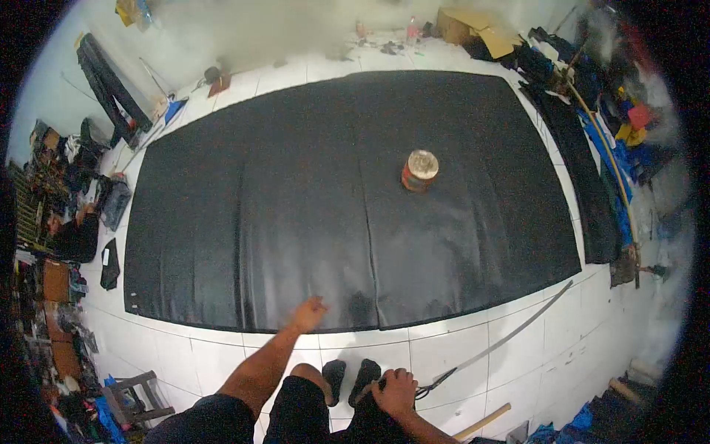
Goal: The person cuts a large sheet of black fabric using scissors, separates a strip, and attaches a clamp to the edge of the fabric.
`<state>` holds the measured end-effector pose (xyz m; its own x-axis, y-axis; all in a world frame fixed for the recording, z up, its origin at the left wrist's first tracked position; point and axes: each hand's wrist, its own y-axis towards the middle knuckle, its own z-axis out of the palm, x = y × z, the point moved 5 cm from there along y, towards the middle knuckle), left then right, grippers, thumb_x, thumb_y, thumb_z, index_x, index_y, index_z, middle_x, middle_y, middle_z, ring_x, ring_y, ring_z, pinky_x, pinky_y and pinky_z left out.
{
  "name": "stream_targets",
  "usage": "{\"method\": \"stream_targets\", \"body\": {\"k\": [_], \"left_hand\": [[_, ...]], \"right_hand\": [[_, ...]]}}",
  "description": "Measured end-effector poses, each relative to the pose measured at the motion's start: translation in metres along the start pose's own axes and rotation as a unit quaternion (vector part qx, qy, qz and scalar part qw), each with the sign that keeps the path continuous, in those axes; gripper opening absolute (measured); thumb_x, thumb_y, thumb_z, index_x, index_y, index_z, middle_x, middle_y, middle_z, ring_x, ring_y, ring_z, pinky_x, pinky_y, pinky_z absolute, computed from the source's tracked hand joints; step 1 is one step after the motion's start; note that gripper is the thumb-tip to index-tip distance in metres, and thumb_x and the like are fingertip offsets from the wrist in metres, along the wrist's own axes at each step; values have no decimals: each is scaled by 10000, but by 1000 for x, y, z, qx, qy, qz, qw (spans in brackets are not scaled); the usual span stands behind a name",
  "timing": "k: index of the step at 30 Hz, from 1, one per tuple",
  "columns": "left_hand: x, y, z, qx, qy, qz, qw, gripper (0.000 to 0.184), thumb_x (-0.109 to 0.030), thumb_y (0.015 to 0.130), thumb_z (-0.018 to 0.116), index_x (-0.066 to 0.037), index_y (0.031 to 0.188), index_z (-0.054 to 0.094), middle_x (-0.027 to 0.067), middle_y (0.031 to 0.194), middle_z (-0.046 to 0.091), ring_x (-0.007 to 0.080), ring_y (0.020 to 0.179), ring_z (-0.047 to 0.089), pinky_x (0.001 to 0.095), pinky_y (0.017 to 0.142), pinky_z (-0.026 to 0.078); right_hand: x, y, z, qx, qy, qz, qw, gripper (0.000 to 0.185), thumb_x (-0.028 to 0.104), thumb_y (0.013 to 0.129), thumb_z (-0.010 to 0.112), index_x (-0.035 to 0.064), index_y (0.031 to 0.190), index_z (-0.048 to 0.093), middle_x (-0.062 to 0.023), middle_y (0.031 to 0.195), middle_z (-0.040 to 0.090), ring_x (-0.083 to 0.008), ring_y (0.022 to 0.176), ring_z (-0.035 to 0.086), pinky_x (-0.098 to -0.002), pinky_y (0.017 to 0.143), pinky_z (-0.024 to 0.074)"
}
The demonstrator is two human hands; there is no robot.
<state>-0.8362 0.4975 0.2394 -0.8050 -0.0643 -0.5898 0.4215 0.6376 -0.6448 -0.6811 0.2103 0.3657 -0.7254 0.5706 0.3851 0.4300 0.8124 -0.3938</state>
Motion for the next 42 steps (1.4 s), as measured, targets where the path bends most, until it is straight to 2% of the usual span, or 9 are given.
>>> {"method": "stream_targets", "body": {"k": [2, 9, 19, 24, 26, 29, 35, 37, 42], "left_hand": [[-7, -22, 27, -5, 50, 112, 992, 584, -445, 881, 597, -20, 1280, 557, 203, 1272, 589, 364, 1150, 574, 417, 985, 452], [-72, -221, -44, 151, 103, 33, 983, 650, -512, 859, 627, -8, 1264, 564, 218, 1199, 628, 344, 1100, 618, 411, 960, 476], [10, -281, -215, -123, 59, -162, 977, 485, -431, 781, 702, -11, 1023, 687, 223, 1083, 677, 372, 1055, 631, 402, 932, 491], [64, -230, -206, -108, -85, -234, 962, 519, -439, 791, 698, -12, 1085, 672, 243, 1096, 668, 362, 1072, 627, 415, 953, 477], [71, -196, -200, 18, -18, -265, 964, 569, -465, 781, 714, -15, 1125, 655, 223, 1127, 664, 354, 1095, 617, 415, 968, 470], [10, -151, -231, 143, 131, -120, 973, 334, -291, 946, 500, -104, 1180, 649, 172, 1208, 636, 373, 1122, 595, 462, 959, 480], [-139, -4, -402, -59, 3, -110, 992, 353, -301, 882, 587, -26, 1088, 670, 146, 1083, 689, 297, 1031, 627, 381, 922, 457], [-183, 58, -454, -104, 18, -39, 994, 390, -311, 893, 598, -9, 1135, 648, 166, 1128, 672, 290, 1059, 615, 364, 945, 446], [-267, 168, -519, -127, -94, 15, 987, 482, -321, 915, 604, 43, 1229, 577, 192, 1206, 627, 280, 1102, 601, 362, 951, 447]], "right_hand": [[-1, -20, 1, 25, -8, -13, 1000, 416, 423, 774, 675, 46, 946, 636, -172, 997, 564, -370, 968, 533, -534, 793, 438], [-12, -76, -46, 86, 248, 95, 960, 619, 546, 817, 675, -15, 1076, 633, -250, 1054, 637, -381, 1041, 603, -438, 900, 478], [-142, -54, -157, 102, 113, 205, 967, 601, 571, 832, 635, 10, 1046, 632, -215, 1002, 680, -369, 977, 651, -444, 861, 516], [-161, -17, -198, 0, 90, 245, 965, 563, 567, 839, 619, 22, 971, 659, -245, 993, 673, -396, 980, 645, -441, 854, 517], [-133, 4, -221, 27, 142, 297, 944, 582, 568, 830, 624, 13, 1003, 659, -241, 1004, 677, -380, 987, 650, -432, 870, 514], [-65, 33, -253, 73, 200, 328, 921, 608, 580, 817, 633, 6, 1016, 660, -229, 1012, 680, -359, 987, 656, -430, 878, 510], [-25, 109, -240, 43, 292, 376, 879, 575, 555, 832, 657, 2, 987, 667, -215, 957, 687, -336, 930, 657, -421, 804, 516], [-29, 130, -222, 14, 352, 347, 869, 539, 476, 829, 704, -34, 986, 624, -126, 799, 675, -189, 684, 640, -333, 607, 517], [-33, 158, -218, 22, 341, 371, 864, 402, 352, 858, 726, -22, 967, 624, -98, 775, 670, -157, 642, 621, -302, 539, 487]]}}
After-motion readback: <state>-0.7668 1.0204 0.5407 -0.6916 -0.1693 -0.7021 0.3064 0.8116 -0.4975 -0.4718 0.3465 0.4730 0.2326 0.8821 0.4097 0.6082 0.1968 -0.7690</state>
